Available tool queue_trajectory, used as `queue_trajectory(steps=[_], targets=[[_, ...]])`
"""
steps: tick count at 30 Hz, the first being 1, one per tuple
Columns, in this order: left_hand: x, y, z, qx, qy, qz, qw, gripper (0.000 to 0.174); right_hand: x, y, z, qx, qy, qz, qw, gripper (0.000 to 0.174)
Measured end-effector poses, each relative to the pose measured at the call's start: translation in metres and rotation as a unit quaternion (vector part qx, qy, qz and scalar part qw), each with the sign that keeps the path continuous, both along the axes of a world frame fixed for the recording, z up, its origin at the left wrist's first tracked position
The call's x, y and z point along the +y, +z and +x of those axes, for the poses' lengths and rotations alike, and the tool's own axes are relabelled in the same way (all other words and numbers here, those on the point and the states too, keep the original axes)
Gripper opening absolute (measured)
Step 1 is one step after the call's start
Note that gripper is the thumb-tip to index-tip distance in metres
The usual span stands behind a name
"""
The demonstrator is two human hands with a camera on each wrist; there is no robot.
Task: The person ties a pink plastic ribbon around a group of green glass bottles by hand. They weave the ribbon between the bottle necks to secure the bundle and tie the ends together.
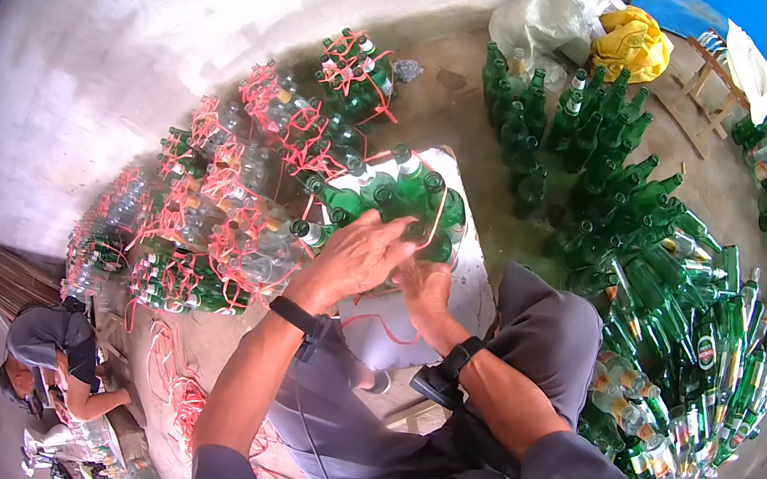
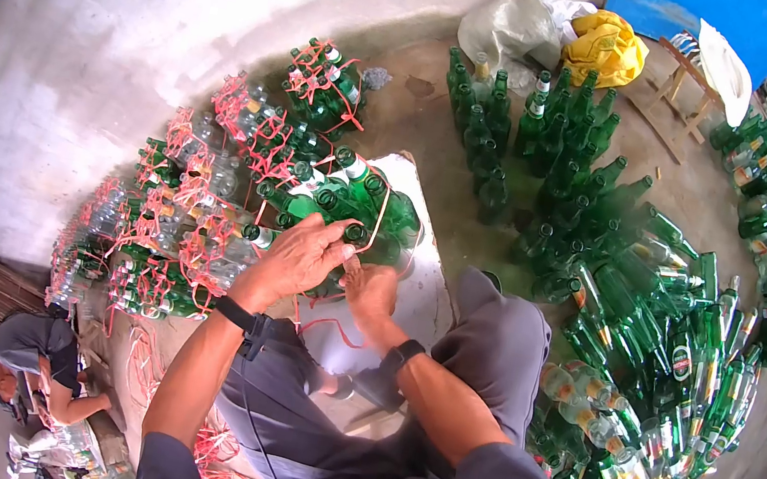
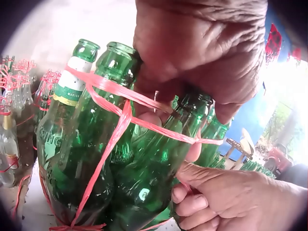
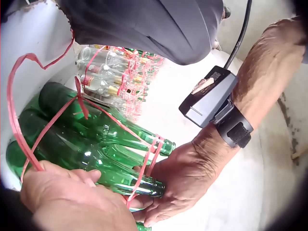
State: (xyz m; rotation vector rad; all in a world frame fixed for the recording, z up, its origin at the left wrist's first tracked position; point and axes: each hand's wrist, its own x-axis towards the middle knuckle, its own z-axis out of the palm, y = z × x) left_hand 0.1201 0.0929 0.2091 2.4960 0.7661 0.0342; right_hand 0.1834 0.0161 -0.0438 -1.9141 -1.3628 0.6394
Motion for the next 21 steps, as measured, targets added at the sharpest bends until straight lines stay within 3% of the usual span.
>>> queue_trajectory(steps=[2,3,5,6,8,9,11,12,14,21], targets=[[-0.001,0.000,0.001,-0.009,-0.009,0.013,1.000,0.046,-0.010,0.068,0.008,0.254,-0.120,-0.036,0.959,0.040],[-0.001,-0.001,0.002,-0.012,-0.016,0.031,0.999,0.046,-0.008,0.052,0.004,0.255,-0.120,-0.036,0.959,0.040],[0.001,-0.005,0.001,-0.015,-0.020,0.051,0.998,0.046,0.000,0.005,-0.008,0.431,-0.125,0.038,0.893,0.059],[0.002,-0.010,0.001,-0.050,-0.028,0.086,0.995,0.045,-0.001,0.018,-0.005,0.433,-0.122,0.038,0.893,0.059],[0.002,-0.011,0.001,-0.083,-0.036,0.122,0.988,0.043,-0.008,0.070,0.011,0.244,-0.069,-0.058,0.966,0.057],[0.001,-0.007,0.004,-0.065,-0.037,0.143,0.987,0.044,-0.010,0.083,0.013,0.246,-0.067,-0.057,0.965,0.057],[0.001,0.003,0.006,-0.045,-0.038,0.163,0.985,0.044,-0.013,0.101,0.017,0.182,-0.055,-0.107,0.976,0.020],[0.001,0.009,0.007,-0.026,-0.049,0.193,0.980,0.046,-0.016,0.111,0.018,0.183,-0.055,-0.108,0.976,0.020],[0.001,0.012,0.007,-0.006,-0.059,0.223,0.973,0.047,-0.020,0.128,0.020,0.340,-0.172,-0.115,0.917,0.057],[0.008,0.019,-0.002,0.014,-0.026,0.239,0.971,0.044,-0.026,0.132,0.020,0.310,-0.151,-0.059,0.937,0.056]])
